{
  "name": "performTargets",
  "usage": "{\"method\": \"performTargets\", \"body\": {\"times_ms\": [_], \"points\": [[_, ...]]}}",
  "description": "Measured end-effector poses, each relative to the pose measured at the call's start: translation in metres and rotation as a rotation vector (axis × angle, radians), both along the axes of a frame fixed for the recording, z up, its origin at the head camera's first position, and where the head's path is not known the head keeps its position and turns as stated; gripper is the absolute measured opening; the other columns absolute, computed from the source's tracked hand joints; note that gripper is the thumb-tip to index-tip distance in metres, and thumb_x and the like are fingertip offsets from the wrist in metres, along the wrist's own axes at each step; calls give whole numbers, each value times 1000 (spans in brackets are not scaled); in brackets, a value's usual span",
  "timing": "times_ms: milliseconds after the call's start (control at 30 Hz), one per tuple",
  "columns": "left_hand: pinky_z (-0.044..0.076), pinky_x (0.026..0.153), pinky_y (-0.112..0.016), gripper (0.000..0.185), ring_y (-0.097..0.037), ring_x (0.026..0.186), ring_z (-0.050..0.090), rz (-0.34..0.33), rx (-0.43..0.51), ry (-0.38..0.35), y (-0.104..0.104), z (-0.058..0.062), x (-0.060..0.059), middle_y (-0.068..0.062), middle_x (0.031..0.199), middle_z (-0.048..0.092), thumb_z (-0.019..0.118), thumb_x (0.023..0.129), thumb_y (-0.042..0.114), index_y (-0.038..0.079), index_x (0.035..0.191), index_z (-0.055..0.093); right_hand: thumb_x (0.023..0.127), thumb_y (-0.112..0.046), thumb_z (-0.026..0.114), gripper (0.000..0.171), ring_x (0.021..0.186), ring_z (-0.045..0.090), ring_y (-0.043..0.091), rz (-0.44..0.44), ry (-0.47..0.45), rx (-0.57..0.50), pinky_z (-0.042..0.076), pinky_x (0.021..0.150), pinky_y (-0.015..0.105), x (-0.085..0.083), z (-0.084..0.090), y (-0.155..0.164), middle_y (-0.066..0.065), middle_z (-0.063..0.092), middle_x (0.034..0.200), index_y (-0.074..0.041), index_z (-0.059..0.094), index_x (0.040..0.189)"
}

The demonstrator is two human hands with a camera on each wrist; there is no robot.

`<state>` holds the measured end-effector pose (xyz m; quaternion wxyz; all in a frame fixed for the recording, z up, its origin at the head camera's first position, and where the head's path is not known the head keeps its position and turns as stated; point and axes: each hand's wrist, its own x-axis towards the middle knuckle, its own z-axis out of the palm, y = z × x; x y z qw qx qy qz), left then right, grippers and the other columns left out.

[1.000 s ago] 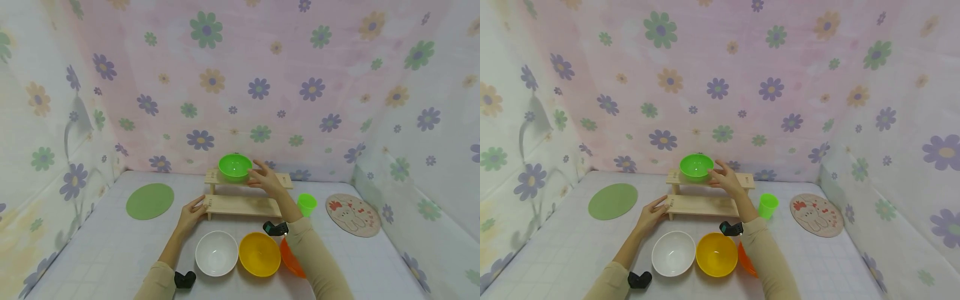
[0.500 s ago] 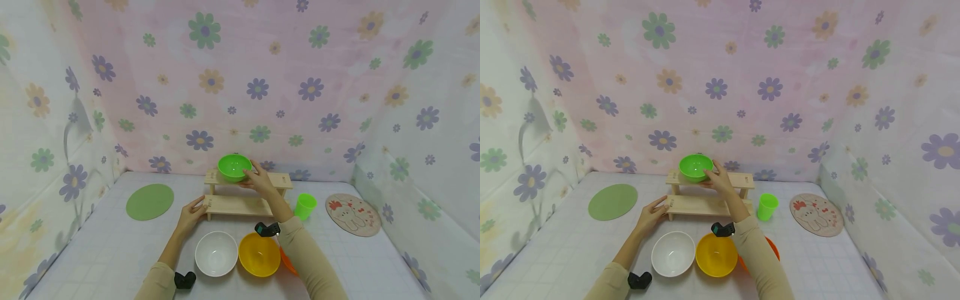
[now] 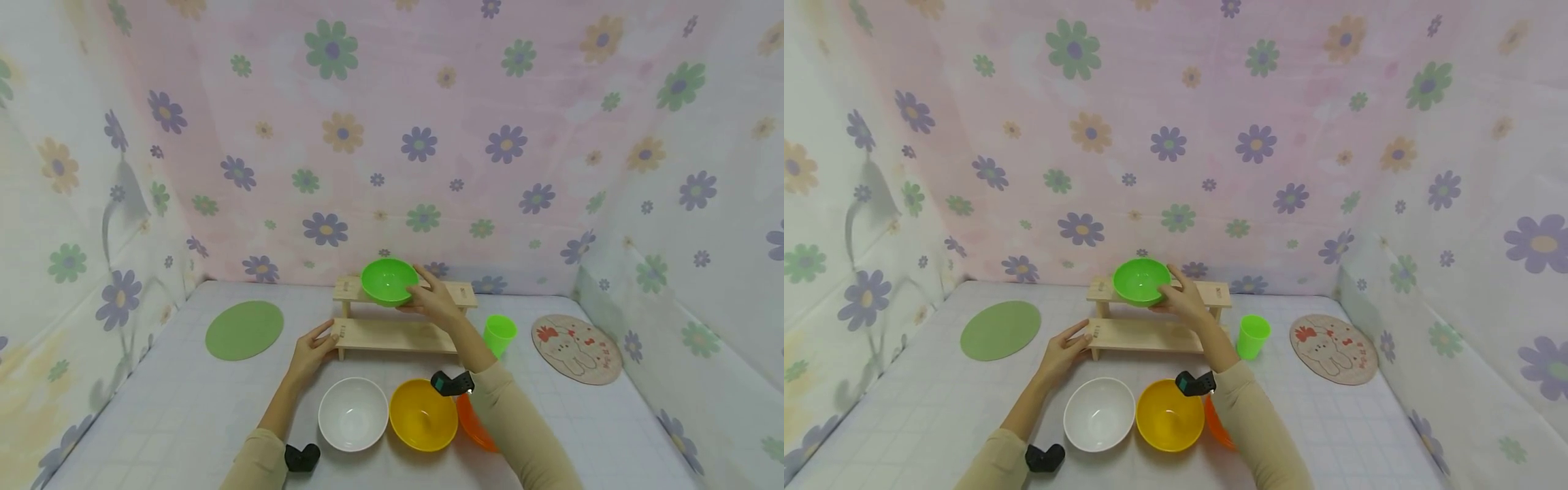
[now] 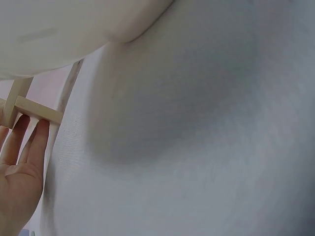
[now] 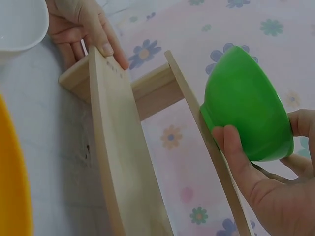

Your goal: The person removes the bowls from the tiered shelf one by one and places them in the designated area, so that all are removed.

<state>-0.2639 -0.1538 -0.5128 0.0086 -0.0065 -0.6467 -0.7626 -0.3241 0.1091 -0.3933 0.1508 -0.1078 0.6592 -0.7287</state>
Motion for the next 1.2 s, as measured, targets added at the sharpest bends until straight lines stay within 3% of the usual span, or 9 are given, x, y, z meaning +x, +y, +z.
{"method": "performTargets", "body": {"times_ms": [467, 600, 733, 900, 1200], "points": [[54, 89, -35, 50, -36, 109, 59, -4, 6, 6, -1, 1, -2, -36, 127, 48, 56, 92, -1, -4, 139, 40, 93, -5, 49, 69, 83, 68, 27, 28, 55, 84, 48, 93, 56, 23, 0, 49, 32, 29, 143, -17, 16, 152], [54, 89, -35, 50, -36, 109, 59, -3, 4, 3, -1, 1, -2, -36, 127, 47, 56, 92, -1, -4, 139, 40, 93, -6, 49, 68, 86, 67, 28, 62, 67, 101, 46, 94, 58, 32, 2, 62, 33, 30, 142, -17, 17, 152], [54, 88, -34, 50, -36, 108, 59, 2, 6, 6, -1, 0, -2, -37, 126, 48, 56, 91, -1, -5, 139, 40, 94, -5, 47, 67, 88, 66, 26, 103, 86, 118, 52, 90, 53, 41, 2, 77, 36, 27, 142, -15, 14, 152], [54, 89, -36, 50, -36, 107, 60, 3, -3, 13, 0, 0, -1, -37, 125, 48, 56, 92, -1, -5, 139, 40, 95, -3, 44, 68, 85, 67, 21, 116, 94, 123, 56, 85, 48, 54, -3, 100, 36, 17, 144, -10, 6, 152], [54, 89, -36, 51, -34, 107, 60, 0, -13, 13, -1, -1, 0, -37, 126, 48, 57, 92, 0, -4, 139, 40, 97, -6, 45, 67, 88, 67, 22, 88, 87, 189, 57, 83, 47, 83, -17, 142, 42, 21, 138, -5, 5, 151]]}}
